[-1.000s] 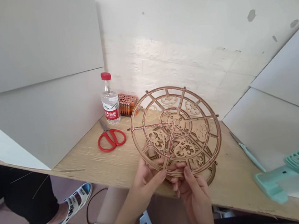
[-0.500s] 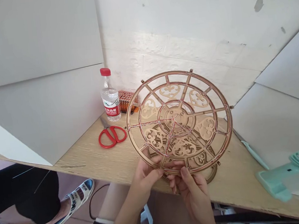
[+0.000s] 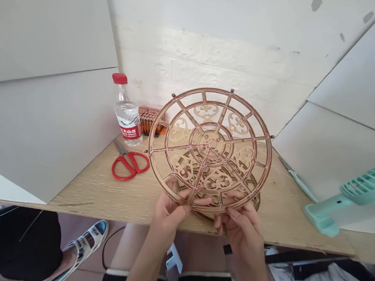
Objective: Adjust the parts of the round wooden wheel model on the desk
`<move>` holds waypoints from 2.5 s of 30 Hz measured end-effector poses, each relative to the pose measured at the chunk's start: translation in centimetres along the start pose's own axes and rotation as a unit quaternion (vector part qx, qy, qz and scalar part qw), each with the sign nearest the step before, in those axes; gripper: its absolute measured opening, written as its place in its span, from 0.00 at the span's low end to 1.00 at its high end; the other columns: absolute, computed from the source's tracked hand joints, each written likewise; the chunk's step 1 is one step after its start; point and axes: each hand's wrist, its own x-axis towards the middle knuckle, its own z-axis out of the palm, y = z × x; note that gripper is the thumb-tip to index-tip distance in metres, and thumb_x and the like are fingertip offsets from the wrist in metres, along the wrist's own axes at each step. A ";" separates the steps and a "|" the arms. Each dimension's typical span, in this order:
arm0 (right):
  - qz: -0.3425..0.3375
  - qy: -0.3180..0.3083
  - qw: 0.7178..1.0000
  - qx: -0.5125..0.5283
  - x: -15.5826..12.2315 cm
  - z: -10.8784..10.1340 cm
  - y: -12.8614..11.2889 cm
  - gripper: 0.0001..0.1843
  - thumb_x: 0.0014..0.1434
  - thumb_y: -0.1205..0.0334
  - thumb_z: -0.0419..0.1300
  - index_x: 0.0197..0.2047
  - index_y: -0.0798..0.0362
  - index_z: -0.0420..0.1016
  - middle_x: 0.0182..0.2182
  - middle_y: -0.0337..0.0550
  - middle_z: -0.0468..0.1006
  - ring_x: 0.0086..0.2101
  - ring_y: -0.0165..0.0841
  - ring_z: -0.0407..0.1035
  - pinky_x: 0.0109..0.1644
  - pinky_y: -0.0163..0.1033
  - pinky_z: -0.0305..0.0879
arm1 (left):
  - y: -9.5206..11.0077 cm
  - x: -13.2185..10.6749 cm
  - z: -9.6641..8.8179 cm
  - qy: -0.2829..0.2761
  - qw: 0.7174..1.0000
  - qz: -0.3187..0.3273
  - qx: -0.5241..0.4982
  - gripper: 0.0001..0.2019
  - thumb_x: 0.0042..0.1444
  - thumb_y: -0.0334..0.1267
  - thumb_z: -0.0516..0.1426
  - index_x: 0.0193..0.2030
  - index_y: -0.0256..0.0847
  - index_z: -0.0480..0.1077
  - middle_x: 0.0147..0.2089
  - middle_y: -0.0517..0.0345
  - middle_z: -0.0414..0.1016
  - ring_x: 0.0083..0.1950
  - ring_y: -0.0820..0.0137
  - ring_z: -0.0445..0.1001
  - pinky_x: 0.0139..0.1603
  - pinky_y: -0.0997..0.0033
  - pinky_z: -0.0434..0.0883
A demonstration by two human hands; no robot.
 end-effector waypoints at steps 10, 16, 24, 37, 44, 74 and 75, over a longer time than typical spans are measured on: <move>-0.001 0.017 0.999 -0.027 -0.2 0.9 0.1 0.04 0.60 0.64 0.57 0.40 0.51 0.68 0.25 0.38 0.77 0.25 0.30 0.73 0.27 0.33 0.67 | 0.1 0.3 0.4 0.020 0.998 0.029 -0.045 0.38 0.54 0.30 0.58 0.68 0.42 0.43 0.51 0.48 0.77 0.51 0.59 0.76 0.52 0.59 0.70; 0.011 0.017 1.000 -0.018 -0.1 2.4 0.4 0.04 0.60 0.64 0.58 0.40 0.51 0.67 0.28 0.38 0.77 0.28 0.32 0.74 0.31 0.36 0.69 | 1.0 -0.3 2.3 0.121 0.991 0.017 0.049 0.42 0.51 0.32 0.63 0.68 0.46 0.45 0.53 0.53 0.75 0.50 0.66 0.75 0.47 0.71 0.73; 0.018 0.019 1.000 -0.001 0.3 2.2 0.4 0.06 0.59 0.64 0.58 0.42 0.51 0.69 0.31 0.40 0.78 0.30 0.33 0.74 0.31 0.37 0.68 | 1.1 -0.3 2.6 0.070 0.995 -0.011 0.070 0.41 0.54 0.32 0.61 0.68 0.45 0.42 0.39 0.56 0.79 0.38 0.69 0.77 0.40 0.69 0.75; -0.014 0.104 0.994 -0.024 0.1 0.1 -1.7 0.13 0.60 0.61 0.57 0.49 0.47 0.65 0.31 0.41 0.78 0.25 0.31 0.71 0.29 0.36 0.66 | 1.2 -0.1 1.2 0.016 0.999 -0.021 0.028 0.22 0.56 0.32 0.59 0.58 0.43 0.64 0.38 0.57 0.78 0.44 0.68 0.75 0.49 0.69 0.69; -0.002 0.059 0.998 -0.003 0.2 1.3 -0.7 0.08 0.59 0.63 0.57 0.43 0.47 0.65 0.34 0.42 0.79 0.26 0.32 0.72 0.29 0.37 0.66 | 0.7 0.3 1.0 0.010 1.000 0.013 -0.014 0.09 0.57 0.33 0.56 0.45 0.40 0.73 0.46 0.54 0.76 0.51 0.62 0.73 0.50 0.66 0.69; 0.011 0.014 0.999 0.050 0.7 1.6 -0.2 0.09 0.63 0.57 0.51 0.42 0.50 0.70 0.33 0.43 0.79 0.29 0.33 0.73 0.32 0.39 0.68 | 1.5 0.1 1.4 -0.036 0.996 -0.064 -0.042 0.27 0.59 0.29 0.55 0.66 0.43 0.57 0.40 0.54 0.78 0.47 0.65 0.75 0.47 0.66 0.70; 0.013 0.022 0.998 0.049 0.7 1.7 -0.2 0.09 0.63 0.57 0.51 0.41 0.50 0.70 0.33 0.43 0.78 0.28 0.32 0.72 0.31 0.38 0.68 | 1.5 0.1 1.4 -0.037 0.996 -0.063 -0.043 0.26 0.60 0.29 0.54 0.65 0.42 0.59 0.39 0.55 0.78 0.47 0.65 0.75 0.48 0.66 0.70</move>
